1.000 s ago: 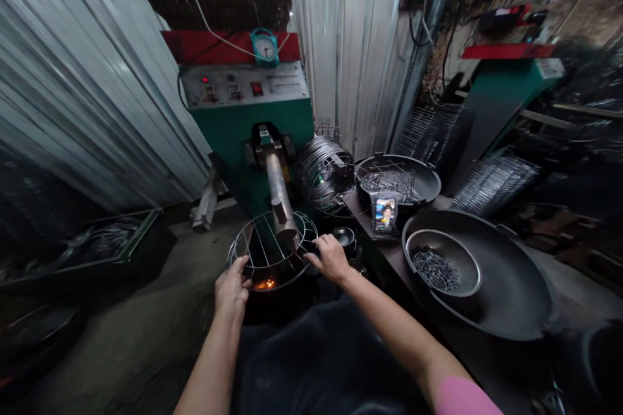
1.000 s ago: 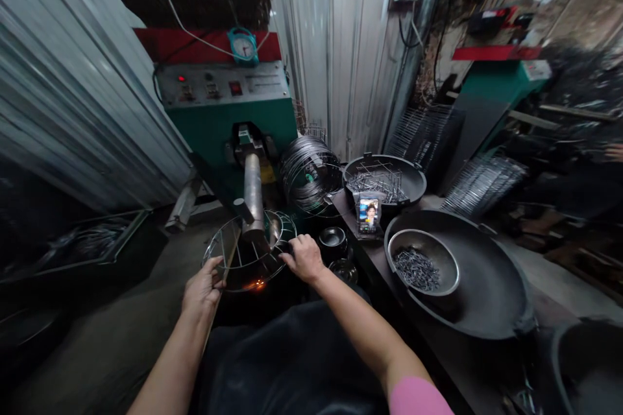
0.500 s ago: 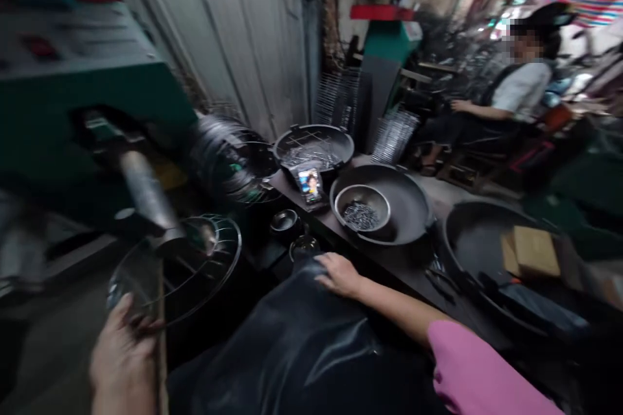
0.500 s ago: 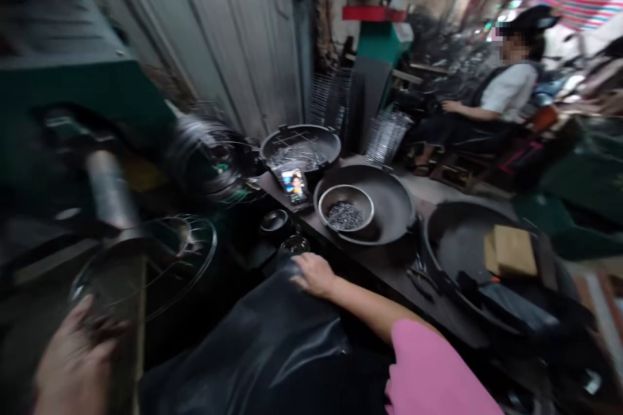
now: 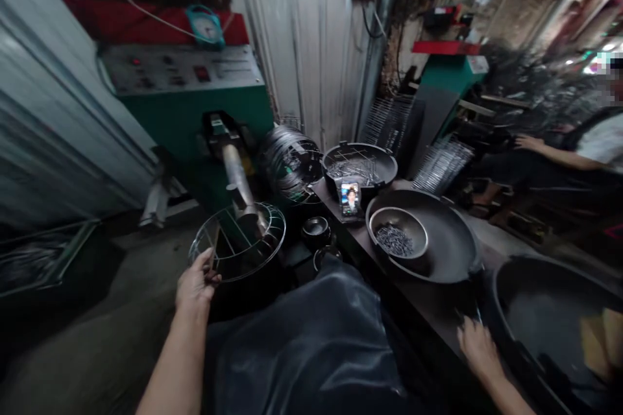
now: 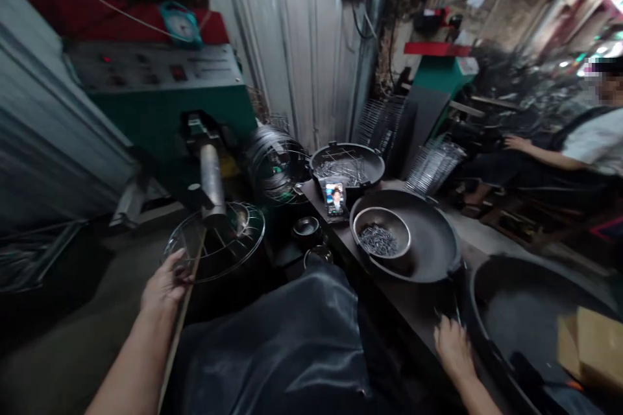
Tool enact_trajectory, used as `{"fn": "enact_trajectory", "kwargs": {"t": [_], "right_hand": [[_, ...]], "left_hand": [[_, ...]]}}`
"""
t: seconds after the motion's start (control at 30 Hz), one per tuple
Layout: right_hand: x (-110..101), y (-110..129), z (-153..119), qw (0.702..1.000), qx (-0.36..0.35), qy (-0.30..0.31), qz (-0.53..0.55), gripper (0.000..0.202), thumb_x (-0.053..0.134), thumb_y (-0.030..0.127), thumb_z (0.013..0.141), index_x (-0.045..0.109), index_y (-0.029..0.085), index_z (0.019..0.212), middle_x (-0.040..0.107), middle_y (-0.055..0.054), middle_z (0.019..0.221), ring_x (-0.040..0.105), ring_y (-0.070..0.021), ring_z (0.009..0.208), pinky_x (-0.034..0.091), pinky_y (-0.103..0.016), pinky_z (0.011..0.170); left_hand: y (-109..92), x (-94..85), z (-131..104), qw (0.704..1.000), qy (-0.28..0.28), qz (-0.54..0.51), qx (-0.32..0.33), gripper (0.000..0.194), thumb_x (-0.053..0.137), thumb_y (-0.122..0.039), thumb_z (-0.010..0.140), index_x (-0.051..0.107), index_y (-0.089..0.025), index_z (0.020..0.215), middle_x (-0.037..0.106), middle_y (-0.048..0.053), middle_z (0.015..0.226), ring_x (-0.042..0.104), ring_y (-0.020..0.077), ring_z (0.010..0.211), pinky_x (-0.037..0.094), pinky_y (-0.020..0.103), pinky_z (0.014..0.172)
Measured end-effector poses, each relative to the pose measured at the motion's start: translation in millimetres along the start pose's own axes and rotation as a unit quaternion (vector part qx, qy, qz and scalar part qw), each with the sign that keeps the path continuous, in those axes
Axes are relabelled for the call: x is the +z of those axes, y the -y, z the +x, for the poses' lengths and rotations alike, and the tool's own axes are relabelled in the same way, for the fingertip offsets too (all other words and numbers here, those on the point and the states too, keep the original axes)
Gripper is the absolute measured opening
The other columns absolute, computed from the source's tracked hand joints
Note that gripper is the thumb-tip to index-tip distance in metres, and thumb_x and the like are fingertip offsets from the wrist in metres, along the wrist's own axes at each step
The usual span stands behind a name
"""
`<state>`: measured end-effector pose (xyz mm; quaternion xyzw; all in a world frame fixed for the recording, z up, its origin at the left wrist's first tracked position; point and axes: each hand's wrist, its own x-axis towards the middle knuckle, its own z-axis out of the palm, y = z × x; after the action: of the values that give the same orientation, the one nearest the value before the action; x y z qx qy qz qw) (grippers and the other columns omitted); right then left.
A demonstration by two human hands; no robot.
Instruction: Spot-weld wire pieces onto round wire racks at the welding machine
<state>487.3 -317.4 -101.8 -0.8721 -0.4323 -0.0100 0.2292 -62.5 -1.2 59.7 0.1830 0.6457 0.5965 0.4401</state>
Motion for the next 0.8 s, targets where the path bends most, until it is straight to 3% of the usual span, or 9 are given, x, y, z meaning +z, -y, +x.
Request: {"fn": "enact_trajectory", "kwargs": {"t": [0.07, 0.13, 0.23, 0.3, 0.37, 0.43, 0.53, 0.67, 0.8], "right_hand": [[-3.2, 25.1, 2.6, 0.995, -0.008, 0.047, 0.082, 0.036, 0.044, 0.049, 0.071, 0.056, 0.037, 0.103, 0.059, -0.015, 0.081, 0.059, -0.0382, 0.089, 0.042, -0.057, 0.077], [-10.5, 71.6, 6.9, 0.97, 0.015, 0.155, 0.188, 0.032, 0.039, 0.05, 0.076, 0.057, 0.039, 0.1, 0.063, -0.012, 0.085, 0.062, -0.0344, 0.088, 0.047, -0.053, 0.073], [-16.7, 168.9, 17.7, 0.856, -0.002, 0.372, 0.358, 0.036, 0.033, 0.044, 0.085, 0.059, 0.031, 0.107, 0.065, -0.01, 0.089, 0.065, -0.0268, 0.082, 0.053, -0.04, 0.067], [-12.4, 237.4, 27.7, 0.821, -0.085, 0.442, 0.351, 0.038, 0.043, 0.034, 0.081, 0.055, 0.024, 0.116, 0.065, -0.007, 0.085, 0.065, -0.0238, 0.076, 0.053, -0.036, 0.065], [-2.9, 297.9, 38.7, 0.847, -0.24, 0.391, 0.269, 0.043, 0.051, 0.022, 0.074, 0.055, 0.018, 0.117, 0.064, -0.008, 0.091, 0.063, -0.0217, 0.08, 0.052, -0.036, 0.071], [8.4, 345.6, 49.7, 0.849, -0.424, 0.263, 0.172, 0.048, 0.052, 0.014, 0.071, 0.054, 0.013, 0.118, 0.059, -0.014, 0.107, 0.056, -0.0239, 0.097, 0.048, -0.039, 0.082], [22.4, 393.8, 66.6, 0.797, -0.59, 0.11, 0.066, 0.051, 0.046, 0.011, 0.076, 0.046, 0.011, 0.127, 0.054, -0.018, 0.117, 0.05, -0.0256, 0.104, 0.044, -0.042, 0.086], [31.5, 423.5, 82.3, 0.798, -0.597, 0.063, -0.05, 0.047, 0.041, 0.006, 0.08, 0.046, 0.012, 0.127, 0.059, -0.017, 0.105, 0.053, -0.0247, 0.094, 0.045, -0.039, 0.077], [30.9, 421.8, 74.5, 0.816, -0.571, 0.038, -0.082, 0.046, 0.039, 0.005, 0.083, 0.044, 0.009, 0.128, 0.059, -0.017, 0.102, 0.052, -0.0244, 0.088, 0.044, -0.038, 0.072]], "left_hand": [[-1.8, 2.6, -3.4, 0.999, -0.02, -0.036, -0.035, 0.045, 0.074, -0.032, 0.039, 0.037, -0.019, 0.062, 0.037, -0.008, 0.048, 0.028, 0.0054, 0.038, 0.026, 0.021, 0.035], [-1.8, 3.8, -4.2, 0.997, -0.026, -0.056, -0.04, 0.044, 0.074, -0.031, 0.039, 0.039, -0.018, 0.061, 0.037, -0.008, 0.049, 0.029, 0.0052, 0.038, 0.025, 0.021, 0.035], [1.1, 3.6, -1.7, 0.997, -0.028, -0.065, -0.028, 0.045, 0.076, -0.032, 0.037, 0.04, -0.018, 0.061, 0.038, -0.008, 0.051, 0.029, 0.0054, 0.039, 0.027, 0.021, 0.035], [3.9, 2.9, 1.4, 0.997, -0.03, -0.067, -0.022, 0.046, 0.076, -0.033, 0.037, 0.04, -0.018, 0.061, 0.038, -0.008, 0.051, 0.03, 0.0055, 0.039, 0.028, 0.022, 0.035], [6.4, 2.3, 4.5, 0.997, -0.027, -0.07, -0.02, 0.047, 0.076, -0.034, 0.037, 0.039, -0.018, 0.061, 0.037, -0.008, 0.05, 0.029, 0.0055, 0.039, 0.027, 0.021, 0.035], [7.7, 2.3, 6.7, 0.997, -0.019, -0.071, -0.018, 0.048, 0.076, -0.035, 0.037, 0.038, -0.019, 0.061, 0.034, -0.009, 0.048, 0.028, 0.0055, 0.038, 0.026, 0.021, 0.035], [7.5, 3.0, 7.2, 0.998, -0.016, -0.065, -0.017, 0.048, 0.076, -0.036, 0.038, 0.038, -0.019, 0.062, 0.032, -0.01, 0.047, 0.027, 0.0054, 0.038, 0.026, 0.021, 0.036], [4.8, 4.3, 4.0, 0.998, -0.025, -0.063, -0.014, 0.048, 0.075, -0.037, 0.036, 0.039, -0.019, 0.062, 0.031, -0.011, 0.047, 0.027, 0.0053, 0.038, 0.027, 0.022, 0.036], [3.9, 4.7, 3.3, 0.998, -0.032, -0.059, -0.015, 0.047, 0.074, -0.037, 0.035, 0.039, -0.019, 0.061, 0.031, -0.01, 0.047, 0.028, 0.0056, 0.038, 0.028, 0.022, 0.036]]}}
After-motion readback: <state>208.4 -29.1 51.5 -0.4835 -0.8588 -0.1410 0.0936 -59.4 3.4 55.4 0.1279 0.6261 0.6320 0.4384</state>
